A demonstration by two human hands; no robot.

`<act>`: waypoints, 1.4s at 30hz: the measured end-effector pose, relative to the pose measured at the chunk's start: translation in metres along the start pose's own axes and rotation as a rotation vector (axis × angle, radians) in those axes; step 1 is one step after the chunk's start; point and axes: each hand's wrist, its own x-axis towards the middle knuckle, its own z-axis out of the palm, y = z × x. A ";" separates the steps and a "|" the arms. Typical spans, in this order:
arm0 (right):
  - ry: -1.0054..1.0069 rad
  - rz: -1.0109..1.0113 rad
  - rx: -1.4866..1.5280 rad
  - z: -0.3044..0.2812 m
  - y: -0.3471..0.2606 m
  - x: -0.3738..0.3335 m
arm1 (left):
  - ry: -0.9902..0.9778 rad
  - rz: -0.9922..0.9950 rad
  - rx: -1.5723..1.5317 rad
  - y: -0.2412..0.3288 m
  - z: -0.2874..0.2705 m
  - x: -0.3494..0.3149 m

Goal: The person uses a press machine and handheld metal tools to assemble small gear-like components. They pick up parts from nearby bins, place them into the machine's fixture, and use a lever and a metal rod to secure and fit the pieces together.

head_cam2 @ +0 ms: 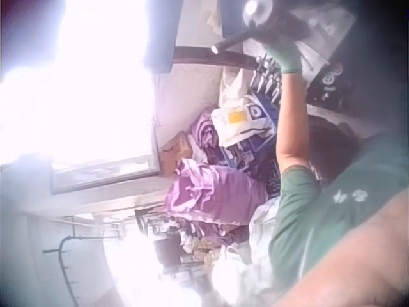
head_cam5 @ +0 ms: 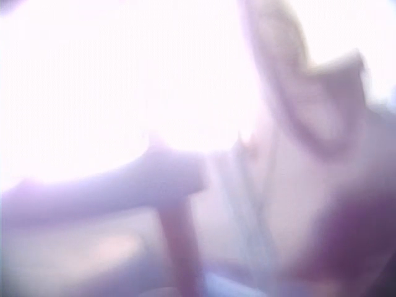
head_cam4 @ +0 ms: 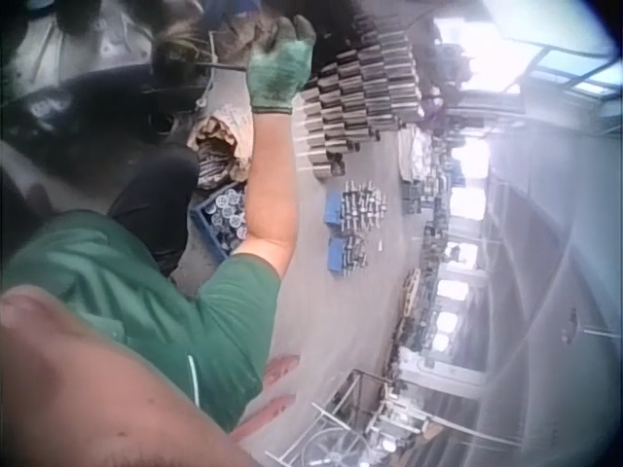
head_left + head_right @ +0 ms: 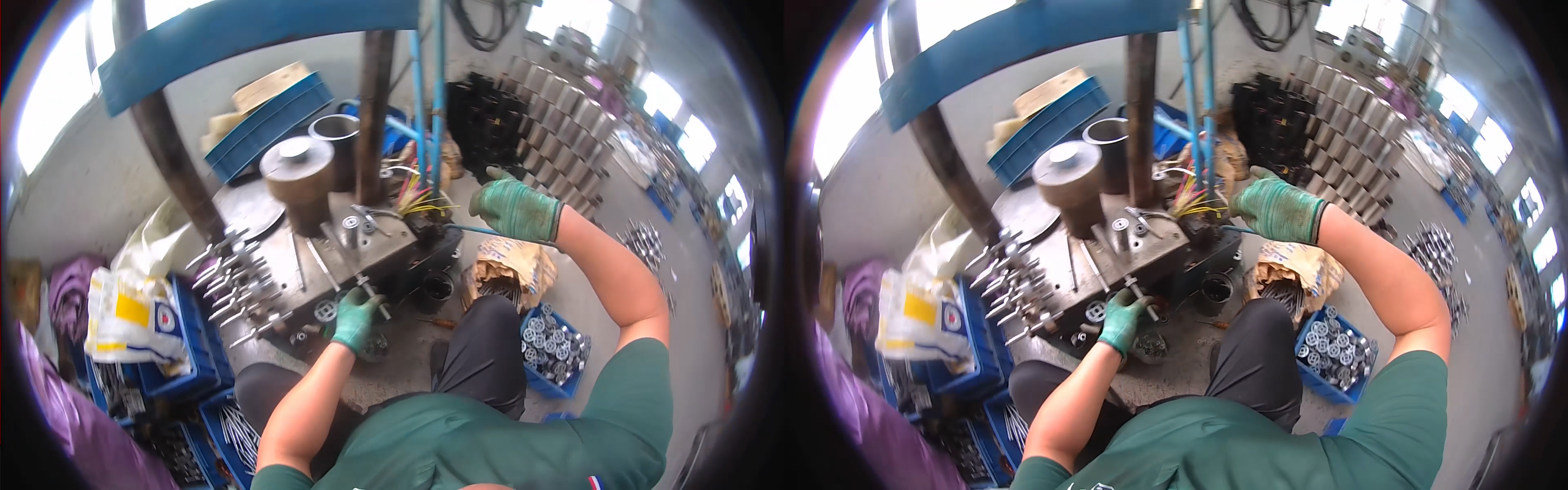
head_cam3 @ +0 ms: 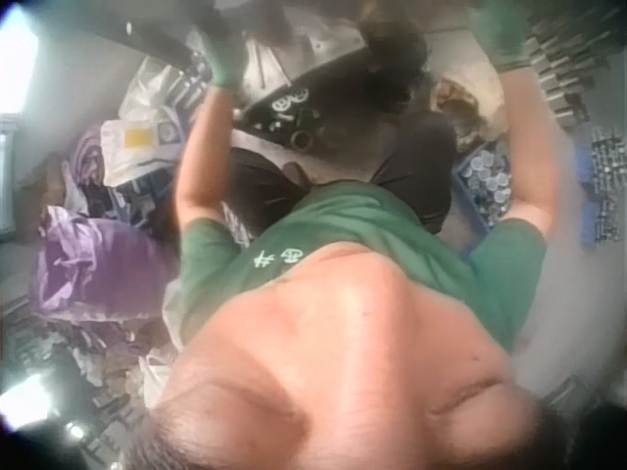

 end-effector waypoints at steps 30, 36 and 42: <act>0.613 0.663 0.150 -0.011 0.089 0.018 | 0.564 0.753 0.183 0.313 -0.080 0.156; 0.596 0.623 0.159 -0.010 0.089 0.012 | 0.507 0.561 0.272 0.324 -0.079 0.170; 0.652 0.565 0.108 -0.004 0.076 0.002 | 0.377 0.675 0.646 0.328 -0.099 0.189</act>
